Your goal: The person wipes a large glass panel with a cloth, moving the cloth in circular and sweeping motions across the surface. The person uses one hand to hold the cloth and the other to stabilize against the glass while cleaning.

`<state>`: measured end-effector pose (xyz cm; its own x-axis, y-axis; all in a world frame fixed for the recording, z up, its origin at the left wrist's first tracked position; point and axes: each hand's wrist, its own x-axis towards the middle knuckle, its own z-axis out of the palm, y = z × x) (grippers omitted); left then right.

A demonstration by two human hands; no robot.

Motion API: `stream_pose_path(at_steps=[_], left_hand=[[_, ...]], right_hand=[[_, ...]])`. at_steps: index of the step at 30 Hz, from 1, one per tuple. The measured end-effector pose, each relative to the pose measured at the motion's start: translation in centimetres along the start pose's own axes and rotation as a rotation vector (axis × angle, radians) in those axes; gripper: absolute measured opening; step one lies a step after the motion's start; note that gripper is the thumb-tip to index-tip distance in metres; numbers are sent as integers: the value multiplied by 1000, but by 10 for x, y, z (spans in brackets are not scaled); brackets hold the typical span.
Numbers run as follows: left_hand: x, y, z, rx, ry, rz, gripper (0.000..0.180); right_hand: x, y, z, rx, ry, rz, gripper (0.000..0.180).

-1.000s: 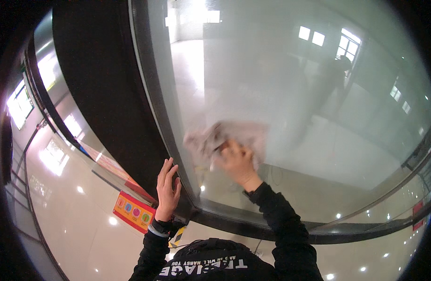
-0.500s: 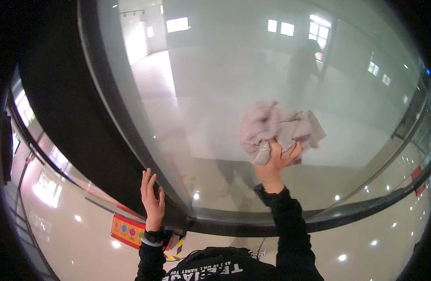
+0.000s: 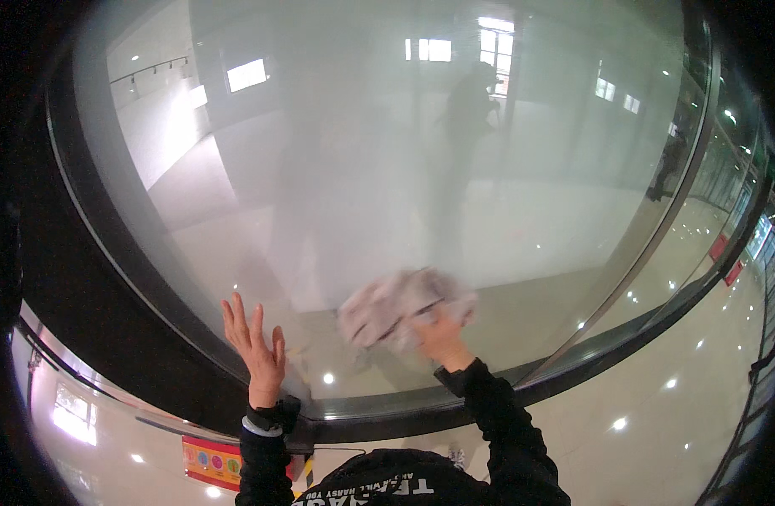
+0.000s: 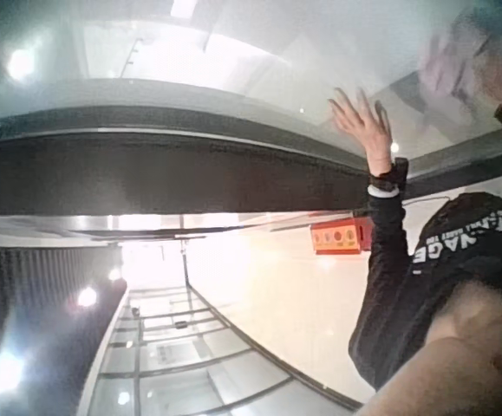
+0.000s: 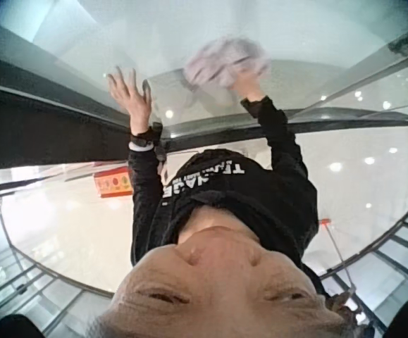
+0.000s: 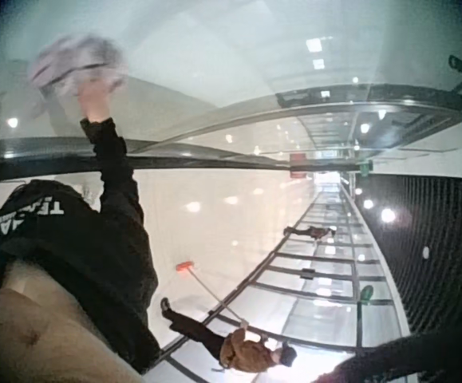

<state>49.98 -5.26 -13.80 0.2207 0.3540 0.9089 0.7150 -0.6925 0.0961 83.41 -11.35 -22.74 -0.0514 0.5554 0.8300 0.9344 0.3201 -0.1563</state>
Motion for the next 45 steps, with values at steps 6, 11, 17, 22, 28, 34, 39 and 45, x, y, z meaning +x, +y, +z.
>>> stream_pose_path(at_steps=[6,11,17,22,28,34,39,45], left_hand=[[23,50,39,-13,63,-6,69],[47,113,80,-54,32,38,63],[53,147,99,11,132,-12,59],[41,168,115,40,93,48,59],[38,196,137,66,64,89,57],[35,218,167,162,87,134,55],[33,209,183,265,177,161,58],[33,207,188,281,219,148,60]], right_hand=[[20,15,-30,87,712,455,57],[-15,25,-13,-66,83,-271,55],[-50,112,-51,16,-18,59,76],[-29,194,-121,-226,773,435,67],[-15,157,-124,-165,846,496,73],[-72,189,-129,-240,198,-57,69],[-61,262,-173,72,780,527,61],[-36,262,-221,426,1300,750,54]])
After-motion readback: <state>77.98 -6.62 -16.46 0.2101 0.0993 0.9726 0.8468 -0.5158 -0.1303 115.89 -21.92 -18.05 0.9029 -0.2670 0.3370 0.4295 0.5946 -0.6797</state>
